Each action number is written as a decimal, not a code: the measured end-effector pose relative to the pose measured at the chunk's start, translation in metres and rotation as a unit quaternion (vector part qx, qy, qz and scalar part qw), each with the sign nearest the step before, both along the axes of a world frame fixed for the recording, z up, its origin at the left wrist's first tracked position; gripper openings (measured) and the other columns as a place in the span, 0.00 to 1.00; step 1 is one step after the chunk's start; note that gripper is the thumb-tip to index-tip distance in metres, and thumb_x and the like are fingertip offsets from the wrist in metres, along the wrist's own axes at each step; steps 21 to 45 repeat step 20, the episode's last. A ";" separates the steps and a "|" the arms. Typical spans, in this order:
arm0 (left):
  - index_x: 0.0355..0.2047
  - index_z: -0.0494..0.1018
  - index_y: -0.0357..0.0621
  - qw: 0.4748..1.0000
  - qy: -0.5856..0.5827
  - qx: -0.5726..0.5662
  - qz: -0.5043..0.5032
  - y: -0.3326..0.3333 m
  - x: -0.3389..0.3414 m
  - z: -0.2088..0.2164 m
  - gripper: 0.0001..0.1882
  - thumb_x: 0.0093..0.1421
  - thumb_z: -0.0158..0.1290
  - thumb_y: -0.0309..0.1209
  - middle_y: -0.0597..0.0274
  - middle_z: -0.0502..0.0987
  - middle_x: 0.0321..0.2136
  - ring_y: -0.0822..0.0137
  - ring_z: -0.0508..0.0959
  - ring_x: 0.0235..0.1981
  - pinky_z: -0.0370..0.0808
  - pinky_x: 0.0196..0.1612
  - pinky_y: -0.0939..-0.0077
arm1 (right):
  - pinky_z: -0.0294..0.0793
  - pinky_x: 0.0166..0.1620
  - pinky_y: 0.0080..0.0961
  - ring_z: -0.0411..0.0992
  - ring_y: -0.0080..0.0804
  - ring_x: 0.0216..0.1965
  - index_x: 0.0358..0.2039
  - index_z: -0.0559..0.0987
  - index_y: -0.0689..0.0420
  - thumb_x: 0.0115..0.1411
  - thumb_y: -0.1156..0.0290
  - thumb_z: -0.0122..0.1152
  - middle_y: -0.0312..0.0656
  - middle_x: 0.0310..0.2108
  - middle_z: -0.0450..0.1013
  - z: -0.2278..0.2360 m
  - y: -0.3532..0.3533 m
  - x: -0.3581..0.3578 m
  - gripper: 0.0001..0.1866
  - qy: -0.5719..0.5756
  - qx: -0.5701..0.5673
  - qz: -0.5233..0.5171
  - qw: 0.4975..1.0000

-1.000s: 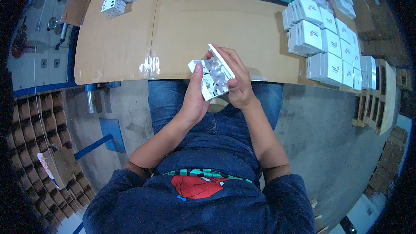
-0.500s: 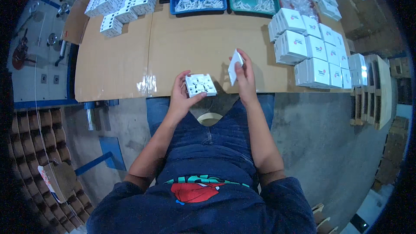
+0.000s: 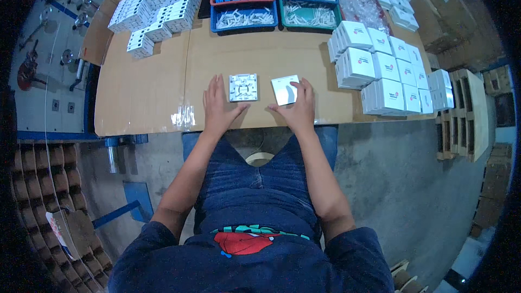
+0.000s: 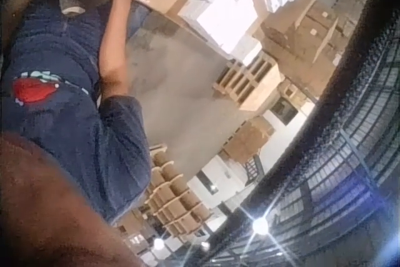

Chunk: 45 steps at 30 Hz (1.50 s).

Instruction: Assemble small plastic electronic boxes by inserting various internal components like spacers and connectors.

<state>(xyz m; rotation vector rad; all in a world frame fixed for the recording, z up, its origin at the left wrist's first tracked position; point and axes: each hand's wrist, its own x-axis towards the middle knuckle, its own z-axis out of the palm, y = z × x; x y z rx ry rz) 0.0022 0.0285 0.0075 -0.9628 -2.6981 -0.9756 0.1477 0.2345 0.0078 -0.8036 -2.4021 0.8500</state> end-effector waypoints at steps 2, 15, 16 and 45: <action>0.71 0.57 0.38 1.000 -0.004 -0.006 -0.010 0.000 0.005 -0.002 0.59 0.45 0.74 0.50 0.44 0.64 0.66 0.48 0.62 0.69 0.53 0.70 0.35 | 0.64 0.66 0.48 0.62 0.54 0.65 0.57 0.74 0.59 0.41 0.51 0.85 0.52 0.64 0.63 -0.003 -0.001 0.006 0.46 -0.009 0.019 0.018 1.000; 0.68 0.61 0.38 1.000 -0.017 -0.007 0.023 0.027 0.005 -0.012 0.52 0.51 0.70 0.53 0.48 0.68 0.62 0.50 0.66 0.66 0.51 0.71 0.34 | 0.66 0.59 0.42 0.68 0.43 0.55 0.46 0.86 0.53 0.49 0.52 0.80 0.42 0.56 0.71 -0.014 0.011 -0.014 0.27 -0.005 0.119 -0.029 0.992; 0.68 0.61 0.38 1.000 -0.018 -0.008 0.022 0.028 0.005 -0.013 0.52 0.51 0.70 0.53 0.48 0.68 0.62 0.50 0.66 0.66 0.51 0.71 0.34 | 0.66 0.59 0.42 0.68 0.43 0.55 0.46 0.86 0.53 0.49 0.52 0.80 0.42 0.56 0.71 -0.014 0.011 -0.014 0.27 -0.004 0.115 -0.029 0.993; 0.69 0.60 0.40 0.999 -0.026 -0.015 0.023 0.029 0.005 -0.009 0.53 0.50 0.70 0.53 0.49 0.69 0.63 0.51 0.65 0.68 0.50 0.71 0.33 | 0.62 0.62 0.45 0.66 0.45 0.58 0.49 0.85 0.52 0.52 0.49 0.77 0.44 0.57 0.69 -0.013 0.016 -0.015 0.28 -0.013 0.109 -0.025 0.994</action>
